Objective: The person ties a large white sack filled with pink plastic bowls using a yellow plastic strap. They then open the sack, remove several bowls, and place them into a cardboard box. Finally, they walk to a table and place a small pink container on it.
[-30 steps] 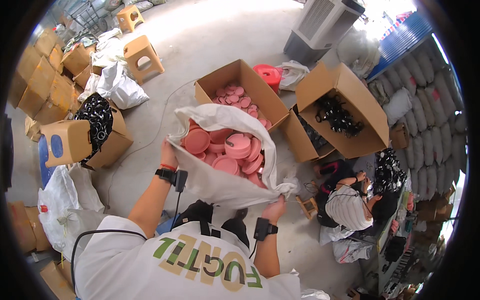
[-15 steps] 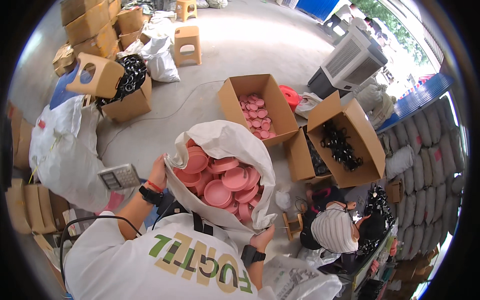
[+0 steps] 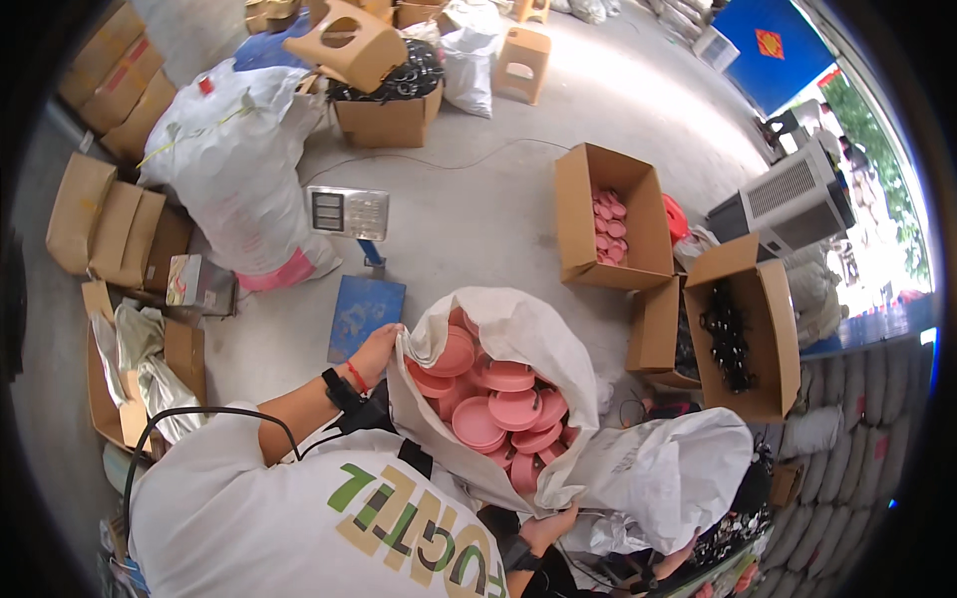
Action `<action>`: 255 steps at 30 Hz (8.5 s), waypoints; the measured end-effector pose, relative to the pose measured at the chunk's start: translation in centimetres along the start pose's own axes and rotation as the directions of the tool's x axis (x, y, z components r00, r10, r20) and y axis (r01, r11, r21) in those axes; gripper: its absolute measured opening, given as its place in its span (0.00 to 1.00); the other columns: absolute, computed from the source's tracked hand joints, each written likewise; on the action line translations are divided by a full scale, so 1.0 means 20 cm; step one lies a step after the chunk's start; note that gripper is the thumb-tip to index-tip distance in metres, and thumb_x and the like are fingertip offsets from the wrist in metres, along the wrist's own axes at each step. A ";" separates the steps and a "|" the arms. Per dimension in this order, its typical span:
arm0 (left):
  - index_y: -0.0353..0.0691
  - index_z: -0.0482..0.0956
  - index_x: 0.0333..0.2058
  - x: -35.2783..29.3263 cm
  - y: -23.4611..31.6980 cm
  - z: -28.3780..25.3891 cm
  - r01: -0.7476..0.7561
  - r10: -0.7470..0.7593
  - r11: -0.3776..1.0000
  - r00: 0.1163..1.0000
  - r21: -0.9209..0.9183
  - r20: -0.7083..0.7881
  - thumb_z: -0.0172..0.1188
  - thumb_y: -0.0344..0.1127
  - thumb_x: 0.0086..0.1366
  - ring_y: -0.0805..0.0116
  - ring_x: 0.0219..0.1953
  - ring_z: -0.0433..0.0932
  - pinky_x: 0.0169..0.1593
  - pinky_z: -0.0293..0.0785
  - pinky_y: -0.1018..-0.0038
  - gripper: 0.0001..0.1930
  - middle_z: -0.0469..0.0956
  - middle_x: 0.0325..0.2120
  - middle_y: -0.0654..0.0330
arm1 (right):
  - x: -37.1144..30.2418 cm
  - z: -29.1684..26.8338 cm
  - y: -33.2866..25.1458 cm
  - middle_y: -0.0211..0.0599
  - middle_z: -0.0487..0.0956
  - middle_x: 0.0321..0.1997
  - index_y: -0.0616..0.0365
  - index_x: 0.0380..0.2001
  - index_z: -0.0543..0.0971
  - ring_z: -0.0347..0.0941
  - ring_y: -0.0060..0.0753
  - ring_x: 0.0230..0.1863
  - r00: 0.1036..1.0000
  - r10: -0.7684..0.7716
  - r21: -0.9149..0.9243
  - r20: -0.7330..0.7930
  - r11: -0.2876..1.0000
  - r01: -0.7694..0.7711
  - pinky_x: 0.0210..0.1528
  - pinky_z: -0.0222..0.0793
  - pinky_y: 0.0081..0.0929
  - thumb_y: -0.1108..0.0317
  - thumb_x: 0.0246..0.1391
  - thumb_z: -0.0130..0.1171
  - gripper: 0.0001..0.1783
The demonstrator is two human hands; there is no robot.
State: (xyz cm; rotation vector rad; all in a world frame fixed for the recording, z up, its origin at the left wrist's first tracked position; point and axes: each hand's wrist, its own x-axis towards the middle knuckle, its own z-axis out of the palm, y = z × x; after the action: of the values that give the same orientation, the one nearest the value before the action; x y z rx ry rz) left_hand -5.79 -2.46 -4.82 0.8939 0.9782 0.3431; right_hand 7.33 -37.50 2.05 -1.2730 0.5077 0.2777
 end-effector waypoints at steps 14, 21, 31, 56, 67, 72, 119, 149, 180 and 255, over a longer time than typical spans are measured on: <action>0.31 0.72 0.36 -0.53 -0.11 -0.68 -0.021 0.020 1.000 0.999 -0.018 -0.036 0.42 0.41 0.64 0.69 0.33 0.67 0.41 0.64 0.73 0.17 0.72 0.30 0.58 | -0.78 -0.38 0.38 0.33 0.69 0.51 0.57 0.48 0.68 0.64 0.37 0.52 0.979 -0.067 -0.258 0.191 0.959 0.116 0.54 0.58 0.34 0.49 0.49 0.43 0.28; 0.34 0.71 0.34 -0.96 0.03 -0.93 -0.091 0.081 0.986 0.994 -0.140 -0.077 0.43 0.41 0.64 0.75 0.31 0.62 0.40 0.61 0.78 0.15 0.68 0.26 0.65 | -1.05 -0.29 0.44 0.32 0.71 0.46 0.55 0.41 0.70 0.68 0.37 0.48 0.998 -0.045 0.018 0.038 0.999 0.044 0.51 0.62 0.36 0.51 0.54 0.40 0.21; 0.36 0.72 0.39 -1.31 0.03 -1.23 -0.128 0.080 0.978 0.960 -0.166 -0.269 0.42 0.40 0.65 0.78 0.32 0.64 0.39 0.61 0.80 0.15 0.71 0.30 0.67 | -0.94 0.09 0.50 0.29 0.72 0.32 0.50 0.30 0.69 0.70 0.32 0.35 0.961 -0.028 0.036 0.275 0.999 0.019 0.41 0.67 0.35 0.53 0.55 0.39 0.15; 0.37 0.71 0.35 -0.89 0.31 -1.55 -0.546 0.227 0.704 0.778 -0.454 -0.586 0.38 0.35 0.66 0.74 0.35 0.70 0.42 0.64 0.77 0.12 0.72 0.31 0.62 | -0.78 1.36 0.59 0.28 0.73 0.38 0.56 0.38 0.71 0.68 0.25 0.40 0.739 0.118 -0.220 0.663 0.975 0.042 0.44 0.62 0.24 0.60 0.59 0.38 0.15; 0.40 0.69 0.41 -0.85 0.21 -1.45 -0.616 0.160 0.656 0.679 -0.436 -0.717 0.40 0.42 0.66 0.72 0.37 0.72 0.41 0.69 0.75 0.14 0.73 0.36 0.63 | -0.62 1.34 0.51 0.31 0.72 0.33 0.63 0.34 0.71 0.64 0.21 0.36 0.506 0.243 -0.466 0.828 0.801 0.377 0.40 0.60 0.20 0.64 0.59 0.37 0.14; 0.39 0.66 0.47 -0.91 0.21 -1.41 -0.656 0.171 0.584 0.674 -0.477 -0.718 0.40 0.47 0.66 0.68 0.44 0.70 0.49 0.67 0.68 0.19 0.71 0.42 0.60 | -0.59 1.38 0.48 0.32 0.73 0.30 0.63 0.33 0.69 0.65 0.21 0.33 0.329 0.318 -0.442 0.889 0.781 0.440 0.39 0.61 0.20 0.71 0.56 0.39 0.09; 0.42 0.58 0.20 -1.47 0.08 -1.33 -0.692 0.545 0.717 0.478 0.087 -0.689 0.42 0.38 0.66 0.80 0.17 0.53 0.23 0.55 0.81 0.15 0.54 0.14 0.69 | -1.19 1.60 0.95 0.56 0.67 0.42 0.66 0.44 0.65 0.61 0.57 0.47 0.249 -0.165 -0.279 0.954 -0.196 0.940 0.44 0.62 0.48 0.47 0.39 0.60 0.36; 0.49 0.56 0.17 -1.35 -0.33 -1.15 -0.632 -0.033 0.711 0.408 -0.309 -0.912 0.42 0.48 0.66 0.78 0.15 0.49 0.22 0.52 0.80 0.19 0.51 0.12 0.71 | -0.33 1.39 0.13 0.35 0.73 0.44 0.65 0.46 0.67 0.71 0.28 0.44 0.568 0.144 -0.035 0.811 0.979 -0.199 0.45 0.69 0.28 0.66 0.51 0.53 0.21; 0.42 0.63 0.50 -1.14 -0.36 -1.18 -0.465 -0.029 0.848 0.438 -0.254 -0.898 0.40 0.50 0.65 0.67 0.47 0.64 0.48 0.62 0.61 0.21 0.66 0.44 0.60 | -1.05 1.88 0.42 0.47 0.71 0.45 0.66 0.49 0.65 0.68 0.39 0.48 -0.629 0.665 0.126 0.402 0.641 0.757 0.48 0.64 0.29 0.66 0.51 0.52 0.23; 0.40 0.63 0.46 -1.30 -0.77 -1.37 -0.630 -0.277 0.609 0.401 -0.483 -0.873 0.44 0.51 0.63 0.67 0.40 0.67 0.44 0.64 0.68 0.21 0.69 0.39 0.58 | -1.50 1.88 0.87 0.45 0.70 0.33 0.61 0.41 0.69 0.69 0.46 0.36 -0.677 0.307 0.489 0.669 0.504 0.712 0.39 0.67 0.33 0.69 0.34 0.61 0.25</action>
State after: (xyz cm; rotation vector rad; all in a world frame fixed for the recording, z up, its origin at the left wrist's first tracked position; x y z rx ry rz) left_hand -44.66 -14.37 -8.90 -0.1490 1.5195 1.5198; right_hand -18.81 5.62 10.34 -1.0089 -2.2800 0.7856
